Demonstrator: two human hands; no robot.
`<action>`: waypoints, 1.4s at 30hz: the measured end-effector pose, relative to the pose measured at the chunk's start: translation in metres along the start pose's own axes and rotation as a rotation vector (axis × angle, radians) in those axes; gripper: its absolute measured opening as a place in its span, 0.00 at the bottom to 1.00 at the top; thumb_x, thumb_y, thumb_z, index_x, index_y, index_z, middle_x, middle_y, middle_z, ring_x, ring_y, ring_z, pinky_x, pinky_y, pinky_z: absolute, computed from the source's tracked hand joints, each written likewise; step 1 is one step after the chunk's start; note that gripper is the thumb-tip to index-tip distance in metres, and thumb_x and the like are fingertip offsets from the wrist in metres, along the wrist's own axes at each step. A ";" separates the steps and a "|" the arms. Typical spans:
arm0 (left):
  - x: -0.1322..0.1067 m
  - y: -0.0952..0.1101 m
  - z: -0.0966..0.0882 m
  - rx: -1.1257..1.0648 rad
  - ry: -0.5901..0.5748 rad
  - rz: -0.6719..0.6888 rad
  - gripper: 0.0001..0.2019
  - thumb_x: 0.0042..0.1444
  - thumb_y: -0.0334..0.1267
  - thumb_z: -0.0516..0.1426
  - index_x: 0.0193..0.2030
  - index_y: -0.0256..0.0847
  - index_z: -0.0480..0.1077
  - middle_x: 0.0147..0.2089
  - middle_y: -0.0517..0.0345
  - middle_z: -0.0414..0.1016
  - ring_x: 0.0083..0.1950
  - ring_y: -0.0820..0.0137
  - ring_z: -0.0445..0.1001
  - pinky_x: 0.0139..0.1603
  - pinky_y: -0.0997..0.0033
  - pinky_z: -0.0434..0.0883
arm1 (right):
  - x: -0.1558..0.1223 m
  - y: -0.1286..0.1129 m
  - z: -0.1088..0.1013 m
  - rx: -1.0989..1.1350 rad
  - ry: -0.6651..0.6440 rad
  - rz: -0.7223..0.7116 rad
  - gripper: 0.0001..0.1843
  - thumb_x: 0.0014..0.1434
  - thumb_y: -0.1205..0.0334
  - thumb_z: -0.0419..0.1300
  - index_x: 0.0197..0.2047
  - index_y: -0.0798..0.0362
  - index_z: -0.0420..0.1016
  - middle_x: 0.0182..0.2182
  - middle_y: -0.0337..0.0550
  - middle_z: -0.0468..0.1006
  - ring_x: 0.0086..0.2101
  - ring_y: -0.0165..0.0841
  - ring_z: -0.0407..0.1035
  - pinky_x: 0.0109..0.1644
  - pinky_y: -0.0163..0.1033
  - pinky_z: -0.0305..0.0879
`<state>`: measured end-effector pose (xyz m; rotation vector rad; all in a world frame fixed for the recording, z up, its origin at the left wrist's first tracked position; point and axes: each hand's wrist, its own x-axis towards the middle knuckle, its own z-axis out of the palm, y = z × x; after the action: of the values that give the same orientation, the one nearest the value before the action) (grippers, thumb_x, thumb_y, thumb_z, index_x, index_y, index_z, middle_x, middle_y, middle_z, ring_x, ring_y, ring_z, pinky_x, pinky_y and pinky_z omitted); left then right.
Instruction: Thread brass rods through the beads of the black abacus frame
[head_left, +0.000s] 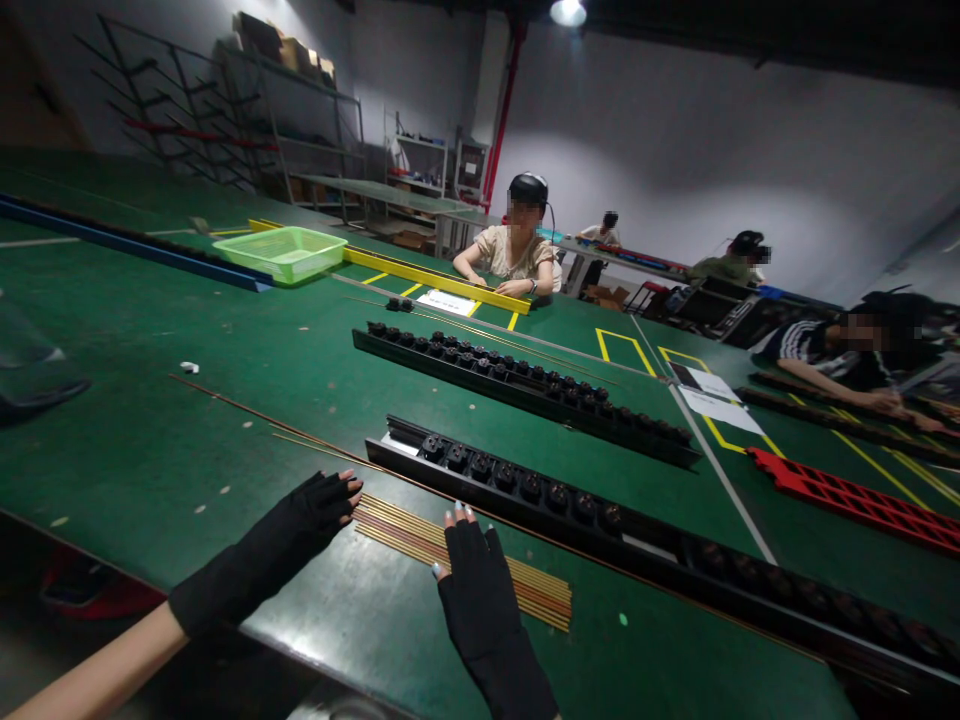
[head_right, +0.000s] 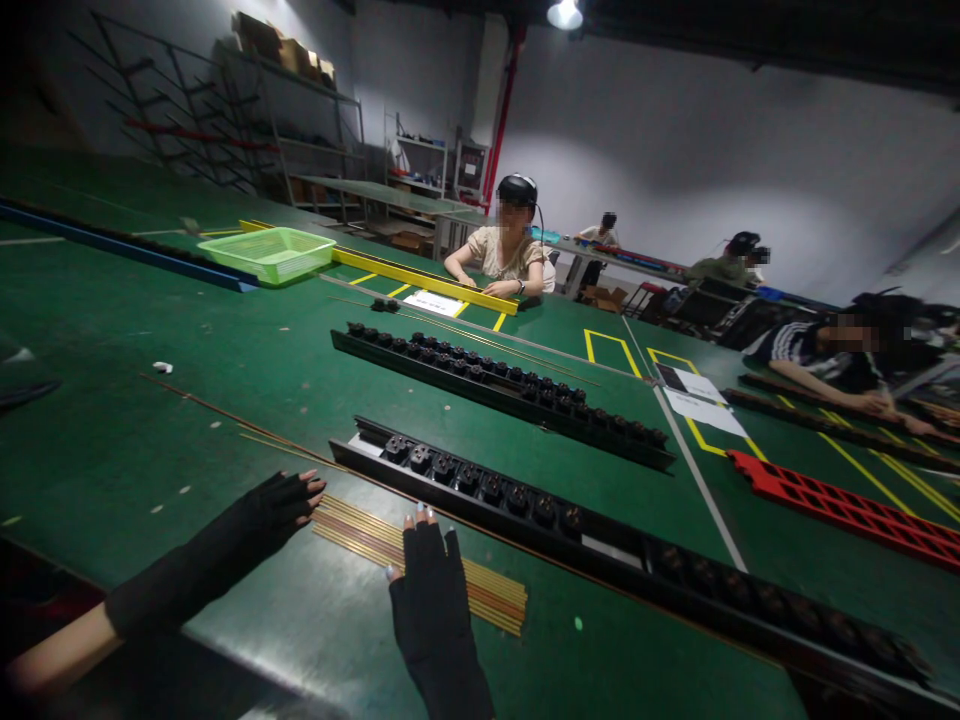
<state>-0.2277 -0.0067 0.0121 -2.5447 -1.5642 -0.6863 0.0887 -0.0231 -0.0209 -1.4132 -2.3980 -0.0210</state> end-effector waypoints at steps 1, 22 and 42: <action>0.000 0.001 0.002 -0.019 -0.018 0.021 0.20 0.64 0.34 0.46 0.61 0.47 0.66 0.64 0.57 0.69 0.62 0.68 0.67 0.60 0.61 0.67 | -0.002 0.001 -0.003 -0.002 -0.005 0.000 0.41 0.64 0.61 0.50 0.74 0.47 0.34 0.69 0.46 0.55 0.66 0.40 0.53 0.66 0.51 0.57; 0.008 0.058 0.070 -0.020 0.017 0.290 0.24 0.65 0.31 0.48 0.67 0.48 0.59 0.66 0.54 0.67 0.64 0.66 0.68 0.69 0.53 0.60 | -0.061 0.065 -0.030 -0.119 -0.130 0.125 0.34 0.62 0.63 0.52 0.71 0.52 0.53 0.69 0.46 0.53 0.67 0.43 0.51 0.65 0.55 0.58; 0.024 0.067 0.087 0.038 0.113 0.425 0.21 0.64 0.37 0.50 0.63 0.46 0.62 0.64 0.52 0.69 0.61 0.62 0.71 0.66 0.52 0.63 | -0.078 0.067 -0.068 -0.114 -0.062 0.108 0.37 0.65 0.68 0.51 0.73 0.51 0.40 0.69 0.46 0.52 0.68 0.36 0.47 0.69 0.50 0.54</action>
<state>-0.1318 0.0072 -0.0454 -2.6279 -0.9449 -0.7187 0.2000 -0.0688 0.0078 -1.6154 -2.4007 -0.0886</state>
